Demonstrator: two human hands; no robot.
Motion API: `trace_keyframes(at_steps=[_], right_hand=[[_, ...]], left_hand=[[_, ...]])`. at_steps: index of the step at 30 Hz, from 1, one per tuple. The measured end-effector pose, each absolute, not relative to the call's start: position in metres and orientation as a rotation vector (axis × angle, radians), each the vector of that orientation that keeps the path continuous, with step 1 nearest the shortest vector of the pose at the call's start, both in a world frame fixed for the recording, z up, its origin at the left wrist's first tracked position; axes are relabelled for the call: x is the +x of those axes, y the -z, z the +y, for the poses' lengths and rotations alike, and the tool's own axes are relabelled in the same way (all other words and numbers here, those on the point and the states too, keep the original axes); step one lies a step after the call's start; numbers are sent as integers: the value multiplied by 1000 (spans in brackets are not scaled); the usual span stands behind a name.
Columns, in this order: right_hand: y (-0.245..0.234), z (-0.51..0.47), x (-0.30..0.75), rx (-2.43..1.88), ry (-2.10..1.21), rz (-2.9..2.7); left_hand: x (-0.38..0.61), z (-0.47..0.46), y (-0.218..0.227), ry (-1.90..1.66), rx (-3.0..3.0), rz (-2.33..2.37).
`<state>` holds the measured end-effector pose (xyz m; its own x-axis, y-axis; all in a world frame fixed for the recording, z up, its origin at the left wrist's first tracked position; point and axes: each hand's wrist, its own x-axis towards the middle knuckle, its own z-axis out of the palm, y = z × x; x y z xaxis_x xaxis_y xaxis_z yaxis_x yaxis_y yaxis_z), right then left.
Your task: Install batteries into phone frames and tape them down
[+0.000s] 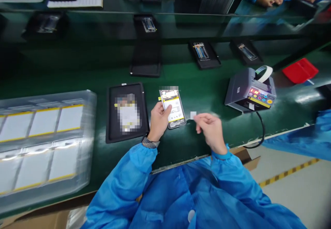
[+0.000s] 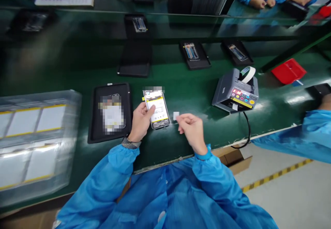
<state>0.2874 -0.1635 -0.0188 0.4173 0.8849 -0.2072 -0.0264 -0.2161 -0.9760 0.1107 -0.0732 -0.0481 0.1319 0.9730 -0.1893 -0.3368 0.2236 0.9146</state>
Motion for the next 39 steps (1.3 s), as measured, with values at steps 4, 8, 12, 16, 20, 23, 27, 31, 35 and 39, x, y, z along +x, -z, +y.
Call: trace_keyframes(at_steps=[4,8,12,16,20,23,27,31,35,39], right_hand=[[26,-151,251,-1521,-1127,-865],[32,-145,246,-1544,-1109,-906],[36,-144,247,-1547,-1108,-939],[34,-143,249,-1514,-1155,-974],[30,-142,253,-1480,-1235,-986],[30,-141,254,-1478,-1261,-982],[34,-141,251,-1515,-1199,-1008],[38,-142,246,-1541,-1099,-1012],[40,-144,243,-1559,-1057,-1031],[41,-145,241,-1578,-1026,-1090]], left_hand=[[109,-73,48,-1178,862,990],[108,-72,49,-1183,868,990],[107,-70,51,-1179,884,985],[106,-70,52,-1182,892,989],[106,-69,52,-1180,902,989],[106,-69,52,-1176,906,992],[105,-69,54,-1180,907,999],[105,-69,56,-1183,910,997],[105,-69,55,-1187,914,992],[105,-70,53,-1184,913,993]])
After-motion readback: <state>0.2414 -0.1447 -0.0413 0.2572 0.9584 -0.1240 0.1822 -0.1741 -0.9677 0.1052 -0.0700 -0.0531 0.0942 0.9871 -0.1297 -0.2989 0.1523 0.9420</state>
